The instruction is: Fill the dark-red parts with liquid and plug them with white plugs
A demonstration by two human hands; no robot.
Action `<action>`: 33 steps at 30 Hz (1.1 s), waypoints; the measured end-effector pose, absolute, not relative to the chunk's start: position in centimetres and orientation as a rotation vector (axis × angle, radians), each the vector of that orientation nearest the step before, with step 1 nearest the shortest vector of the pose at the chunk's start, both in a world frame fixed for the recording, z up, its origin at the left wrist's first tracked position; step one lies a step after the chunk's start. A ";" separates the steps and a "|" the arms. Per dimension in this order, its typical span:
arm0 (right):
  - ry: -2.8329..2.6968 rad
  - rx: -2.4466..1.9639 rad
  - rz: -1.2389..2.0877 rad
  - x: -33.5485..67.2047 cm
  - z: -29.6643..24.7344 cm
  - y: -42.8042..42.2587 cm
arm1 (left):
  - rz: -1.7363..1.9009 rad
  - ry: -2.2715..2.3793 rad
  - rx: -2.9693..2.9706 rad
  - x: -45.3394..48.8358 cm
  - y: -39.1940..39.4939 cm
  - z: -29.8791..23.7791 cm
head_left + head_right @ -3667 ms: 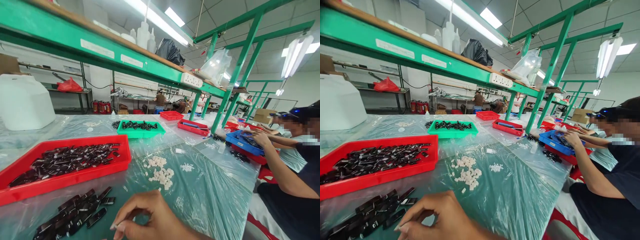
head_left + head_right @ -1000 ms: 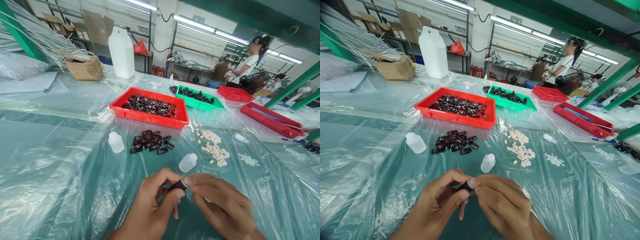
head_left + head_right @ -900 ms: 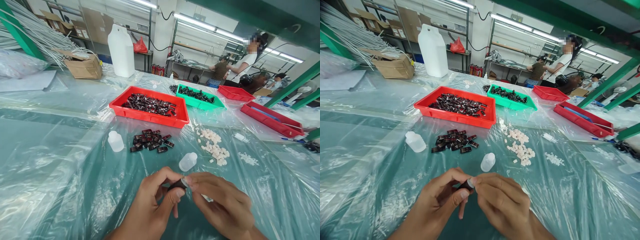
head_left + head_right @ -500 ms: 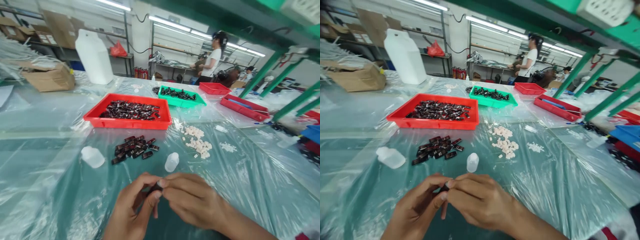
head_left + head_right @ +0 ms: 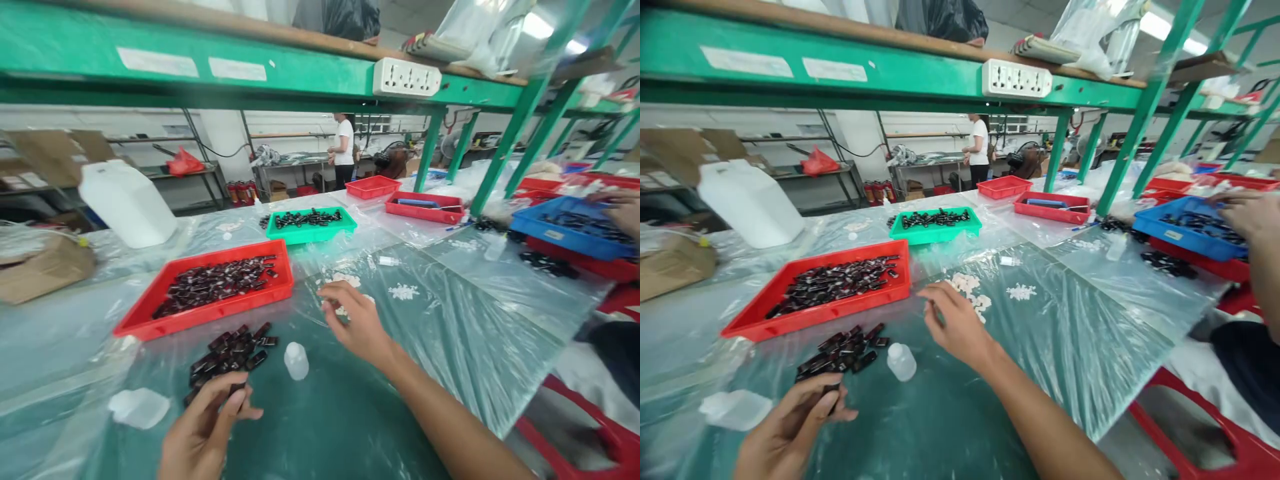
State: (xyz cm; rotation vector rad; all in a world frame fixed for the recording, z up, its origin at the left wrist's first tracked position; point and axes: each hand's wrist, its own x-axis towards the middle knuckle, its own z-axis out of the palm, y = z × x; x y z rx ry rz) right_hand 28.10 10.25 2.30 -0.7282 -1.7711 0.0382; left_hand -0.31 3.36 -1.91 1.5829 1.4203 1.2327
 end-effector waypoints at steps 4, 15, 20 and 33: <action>-1.669 -0.780 0.077 29.3 2.4 10.8 | 1.259 1.473 1.650 1.0 8.5 1.2; -1.659 -1.136 0.145 33.3 1.4 12.9 | 1.031 1.787 1.902 2.4 19.0 8.8; -1.972 -1.376 0.315 34.7 1.3 13.6 | 0.970 1.783 2.003 0.9 10.5 2.2; -2.448 -1.122 0.919 28.2 1.2 10.3 | 0.710 1.816 2.305 -1.4 7.1 -3.0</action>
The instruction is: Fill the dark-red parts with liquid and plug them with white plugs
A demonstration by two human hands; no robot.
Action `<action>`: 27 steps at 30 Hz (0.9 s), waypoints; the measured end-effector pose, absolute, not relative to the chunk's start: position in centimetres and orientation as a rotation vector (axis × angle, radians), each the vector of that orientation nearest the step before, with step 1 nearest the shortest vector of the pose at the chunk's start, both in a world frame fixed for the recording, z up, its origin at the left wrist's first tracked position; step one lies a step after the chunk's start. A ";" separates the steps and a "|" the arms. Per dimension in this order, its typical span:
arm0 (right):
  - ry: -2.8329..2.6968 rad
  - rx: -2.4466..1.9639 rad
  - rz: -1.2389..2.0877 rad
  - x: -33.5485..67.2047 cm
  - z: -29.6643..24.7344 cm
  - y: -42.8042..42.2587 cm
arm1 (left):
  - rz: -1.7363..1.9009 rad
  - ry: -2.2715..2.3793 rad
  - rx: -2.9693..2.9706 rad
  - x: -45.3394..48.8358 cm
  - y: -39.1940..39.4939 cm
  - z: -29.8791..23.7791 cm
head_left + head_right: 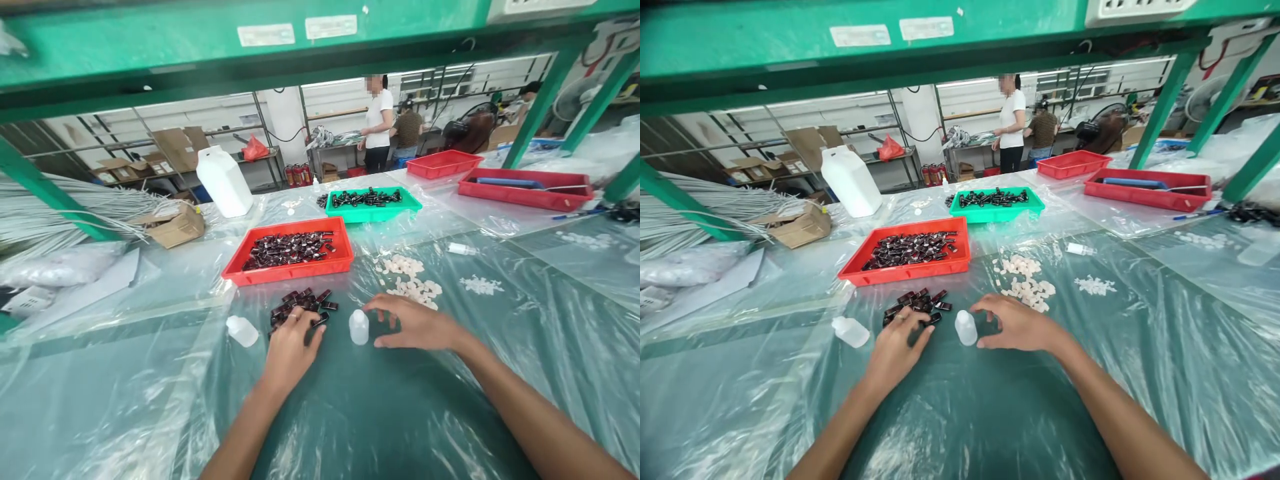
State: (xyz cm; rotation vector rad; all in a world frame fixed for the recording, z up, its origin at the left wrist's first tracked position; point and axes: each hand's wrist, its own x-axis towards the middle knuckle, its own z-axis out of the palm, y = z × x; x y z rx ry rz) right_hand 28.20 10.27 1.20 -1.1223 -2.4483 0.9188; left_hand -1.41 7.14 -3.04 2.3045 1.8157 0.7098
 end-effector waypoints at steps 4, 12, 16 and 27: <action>-2.321 -1.094 1.004 26.6 -0.2 10.1 | 0.565 1.768 2.394 -0.8 7.5 -3.6; -2.087 -0.958 1.233 26.1 0.8 9.7 | 0.635 1.638 2.343 -0.8 6.5 -2.6; -2.009 -0.877 1.263 26.2 1.4 9.3 | 0.888 1.549 2.175 -0.4 5.4 -1.1; -2.008 -0.876 1.241 24.7 1.7 7.4 | 1.220 1.280 1.445 0.0 3.4 -0.9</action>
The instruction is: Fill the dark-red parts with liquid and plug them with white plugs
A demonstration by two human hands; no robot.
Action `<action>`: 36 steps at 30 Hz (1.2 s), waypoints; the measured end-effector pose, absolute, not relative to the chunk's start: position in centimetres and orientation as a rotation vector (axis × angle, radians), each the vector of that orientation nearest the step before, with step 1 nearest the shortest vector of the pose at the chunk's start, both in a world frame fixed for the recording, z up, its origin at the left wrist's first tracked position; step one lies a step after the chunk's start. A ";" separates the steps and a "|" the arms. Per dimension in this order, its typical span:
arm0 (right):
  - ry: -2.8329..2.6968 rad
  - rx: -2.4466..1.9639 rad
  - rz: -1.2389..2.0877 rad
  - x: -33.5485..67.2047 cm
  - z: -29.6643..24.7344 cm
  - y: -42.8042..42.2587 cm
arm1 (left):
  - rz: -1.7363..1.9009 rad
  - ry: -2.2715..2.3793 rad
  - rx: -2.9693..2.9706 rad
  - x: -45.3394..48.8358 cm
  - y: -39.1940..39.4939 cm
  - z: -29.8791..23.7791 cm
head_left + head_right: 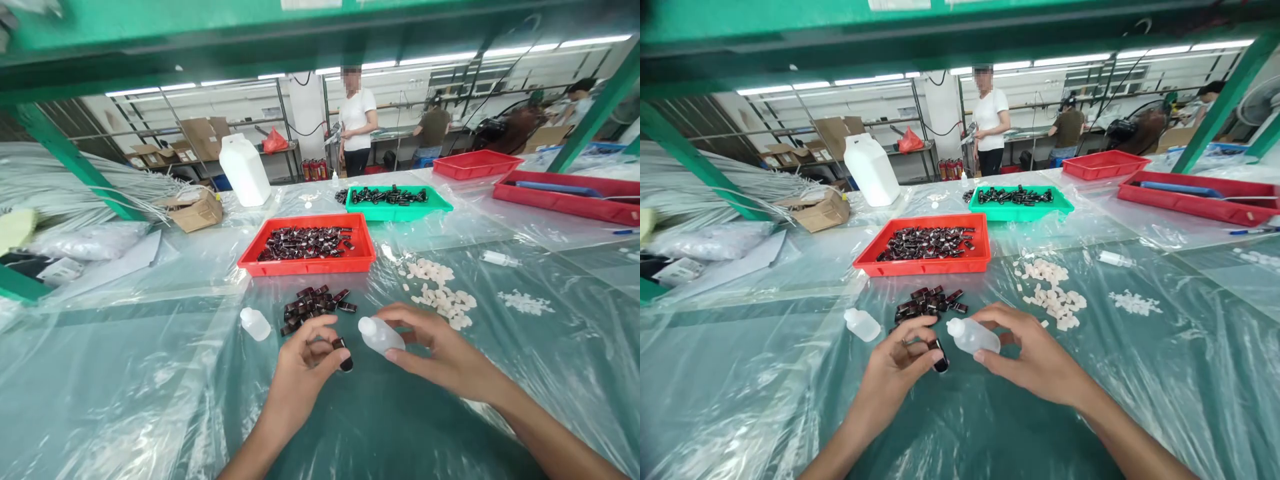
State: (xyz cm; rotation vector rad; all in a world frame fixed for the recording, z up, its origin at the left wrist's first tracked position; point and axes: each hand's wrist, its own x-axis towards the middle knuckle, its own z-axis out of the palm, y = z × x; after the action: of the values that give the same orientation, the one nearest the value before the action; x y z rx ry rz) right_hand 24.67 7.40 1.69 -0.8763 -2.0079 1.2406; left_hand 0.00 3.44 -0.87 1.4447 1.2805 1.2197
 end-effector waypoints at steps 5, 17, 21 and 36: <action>-2.006 -0.969 1.195 23.9 1.0 6.8 | 1.268 1.258 1.254 -0.7 2.8 -1.0; -2.159 -1.032 0.650 24.3 -0.4 6.8 | 1.214 0.982 1.138 -0.3 2.5 -0.6; -2.161 -1.014 0.585 24.1 -0.1 6.7 | 1.283 1.055 1.197 -0.7 2.3 -0.3; -2.063 -0.934 0.616 23.8 0.8 5.9 | 1.340 1.236 1.490 -0.9 2.3 -0.1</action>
State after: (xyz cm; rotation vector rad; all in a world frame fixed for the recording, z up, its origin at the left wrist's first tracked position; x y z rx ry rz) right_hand 23.80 5.92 0.85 -0.9336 -2.0631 0.6162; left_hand -0.92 2.34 -0.09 1.4895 1.2363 1.3396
